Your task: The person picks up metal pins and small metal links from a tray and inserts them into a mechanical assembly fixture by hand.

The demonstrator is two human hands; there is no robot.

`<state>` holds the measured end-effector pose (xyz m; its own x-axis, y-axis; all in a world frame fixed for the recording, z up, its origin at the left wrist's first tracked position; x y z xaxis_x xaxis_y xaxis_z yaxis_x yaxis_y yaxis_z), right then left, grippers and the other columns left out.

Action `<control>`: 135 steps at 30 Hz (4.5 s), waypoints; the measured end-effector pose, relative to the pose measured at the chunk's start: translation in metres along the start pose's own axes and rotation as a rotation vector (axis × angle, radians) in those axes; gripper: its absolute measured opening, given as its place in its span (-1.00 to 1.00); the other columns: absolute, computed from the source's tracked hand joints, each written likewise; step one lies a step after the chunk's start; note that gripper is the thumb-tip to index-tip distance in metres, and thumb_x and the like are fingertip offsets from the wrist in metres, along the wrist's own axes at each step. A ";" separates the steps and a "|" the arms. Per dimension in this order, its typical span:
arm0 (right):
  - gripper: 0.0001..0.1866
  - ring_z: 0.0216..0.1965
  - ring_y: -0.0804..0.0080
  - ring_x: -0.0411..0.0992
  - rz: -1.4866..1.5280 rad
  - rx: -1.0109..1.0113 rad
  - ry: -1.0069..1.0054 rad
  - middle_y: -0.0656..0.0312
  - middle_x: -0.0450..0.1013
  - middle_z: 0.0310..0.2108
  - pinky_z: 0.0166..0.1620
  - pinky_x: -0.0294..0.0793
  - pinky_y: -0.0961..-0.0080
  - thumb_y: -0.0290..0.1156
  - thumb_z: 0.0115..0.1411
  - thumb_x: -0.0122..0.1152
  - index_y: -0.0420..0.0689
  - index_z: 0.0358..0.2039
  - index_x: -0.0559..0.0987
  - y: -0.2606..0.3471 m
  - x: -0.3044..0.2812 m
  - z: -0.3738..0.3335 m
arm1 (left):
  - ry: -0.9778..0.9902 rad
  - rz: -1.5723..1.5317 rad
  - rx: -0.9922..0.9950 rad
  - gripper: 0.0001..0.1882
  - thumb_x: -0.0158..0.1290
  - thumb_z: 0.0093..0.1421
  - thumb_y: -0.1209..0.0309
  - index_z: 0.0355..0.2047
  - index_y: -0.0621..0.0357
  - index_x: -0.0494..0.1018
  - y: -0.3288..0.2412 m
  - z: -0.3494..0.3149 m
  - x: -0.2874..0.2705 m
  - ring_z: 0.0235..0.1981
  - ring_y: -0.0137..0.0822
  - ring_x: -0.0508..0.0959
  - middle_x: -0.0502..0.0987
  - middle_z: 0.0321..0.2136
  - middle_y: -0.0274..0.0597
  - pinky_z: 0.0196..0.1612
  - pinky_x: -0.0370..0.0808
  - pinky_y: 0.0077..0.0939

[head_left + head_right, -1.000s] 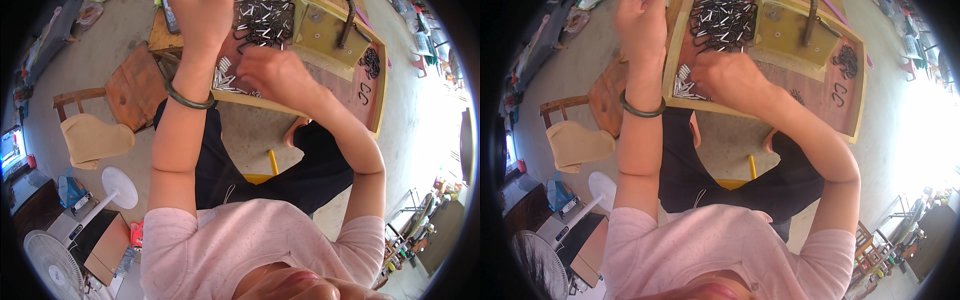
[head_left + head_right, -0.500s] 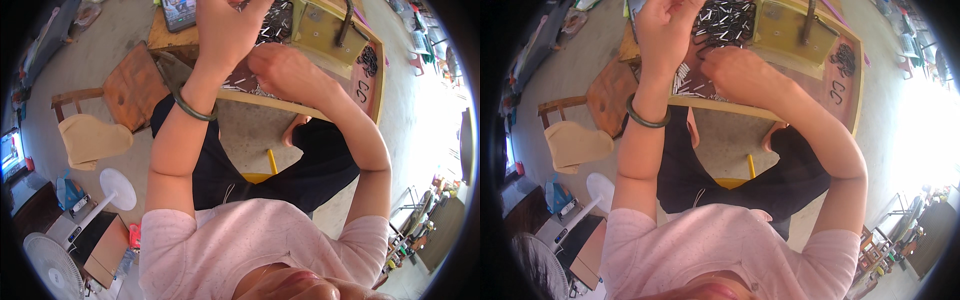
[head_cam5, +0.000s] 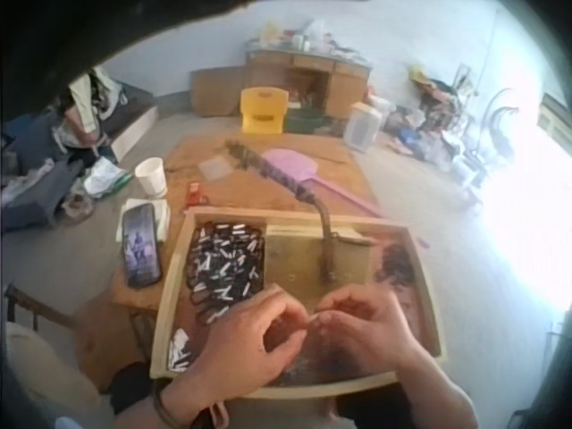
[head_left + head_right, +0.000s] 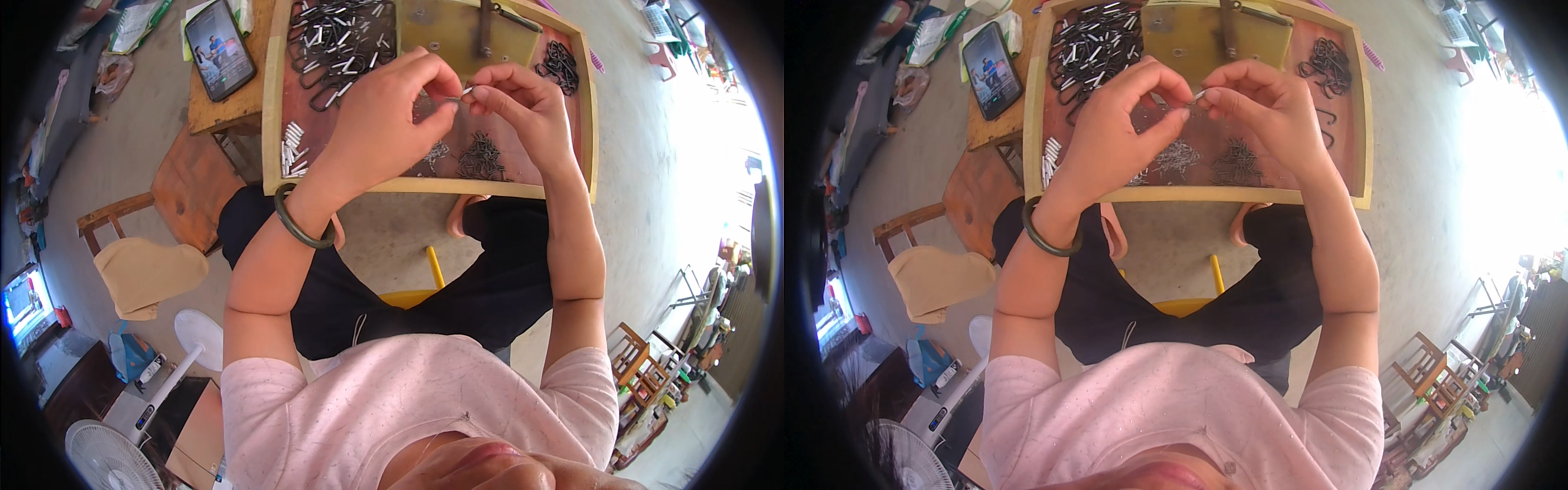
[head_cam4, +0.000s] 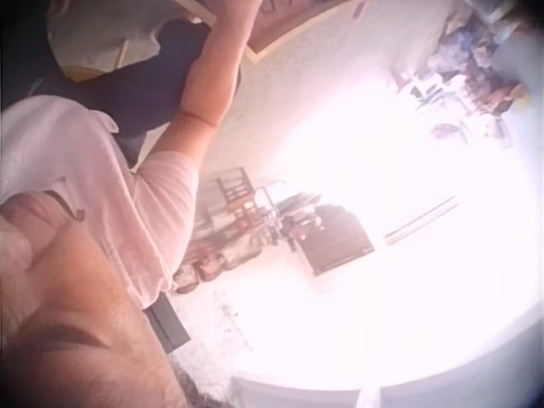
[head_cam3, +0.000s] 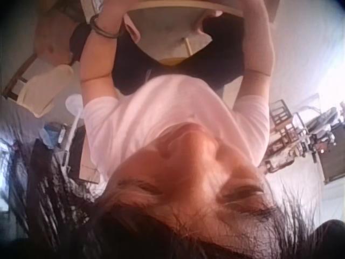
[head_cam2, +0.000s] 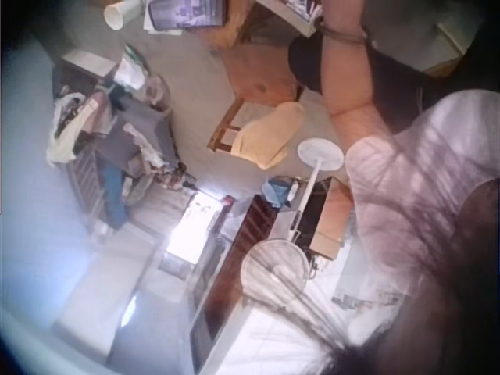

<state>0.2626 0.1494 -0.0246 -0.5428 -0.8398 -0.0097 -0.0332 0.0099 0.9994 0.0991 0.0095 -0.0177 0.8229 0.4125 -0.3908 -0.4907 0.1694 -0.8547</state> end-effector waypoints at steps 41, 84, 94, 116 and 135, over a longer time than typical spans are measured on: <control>-0.91 -0.57 0.77 0.32 0.031 -0.106 -0.134 0.37 0.53 -0.40 -0.53 0.26 0.71 -0.49 0.34 0.20 -0.24 -0.22 0.59 0.005 0.018 -0.002 | 0.071 -0.616 -0.321 -0.83 0.29 0.26 0.45 -0.17 0.24 0.63 0.013 0.005 0.008 -0.31 -0.58 0.61 0.66 -0.36 -0.36 -0.25 0.55 -0.67; -0.89 -0.31 0.30 0.46 -1.317 -0.728 0.045 0.28 0.45 -0.40 -0.20 0.50 0.38 -0.49 -0.09 0.24 -0.12 -0.47 0.60 -0.014 0.040 -0.006 | -0.029 -0.615 -0.319 -0.93 0.14 0.28 0.48 -0.25 0.17 0.50 0.029 -0.004 -0.021 -0.35 -0.52 0.55 0.55 -0.39 -0.35 -0.23 0.41 -0.62; -0.94 -0.25 0.29 0.45 -1.424 -0.736 0.144 0.26 0.43 -0.37 -0.16 0.49 0.36 -0.46 -0.01 0.21 -0.12 -0.47 0.59 -0.016 0.052 -0.003 | -0.012 -0.575 -0.302 -0.93 0.13 0.24 0.53 -0.26 0.20 0.50 0.032 -0.004 -0.020 -0.35 -0.52 0.55 0.53 -0.38 -0.36 -0.22 0.45 -0.62; -0.81 -0.24 0.68 0.40 -0.033 0.066 0.126 0.39 0.45 -0.31 -0.17 0.41 0.66 -0.34 0.44 0.06 -0.21 -0.17 0.51 -0.008 0.028 0.000 | 0.020 -0.028 -0.058 -0.88 0.18 0.19 0.53 -0.25 0.16 0.50 0.020 -0.009 -0.008 -0.40 -0.55 0.52 0.55 -0.34 -0.42 -0.40 0.45 -0.64; -0.81 -0.30 0.73 0.39 -0.073 0.062 0.089 0.39 0.46 -0.37 -0.24 0.39 0.69 -0.35 0.39 0.09 -0.22 -0.20 0.54 -0.009 0.026 0.002 | -0.031 0.048 0.020 -0.88 0.19 0.13 0.51 -0.31 0.16 0.49 0.014 -0.007 -0.006 -0.44 -0.41 0.60 0.54 -0.37 -0.37 -0.39 0.51 -0.55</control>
<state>0.2476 0.1283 -0.0342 -0.4601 -0.8846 -0.0764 -0.1235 -0.0214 0.9921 0.0890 0.0033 -0.0299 0.7890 0.4481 -0.4204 -0.5356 0.1665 -0.8279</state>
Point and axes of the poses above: each hand's wrist, its own z-axis towards the middle knuckle, its own x-axis out of the palm, y = z × x, the point moved 1 cm from there along z, towards the middle knuckle
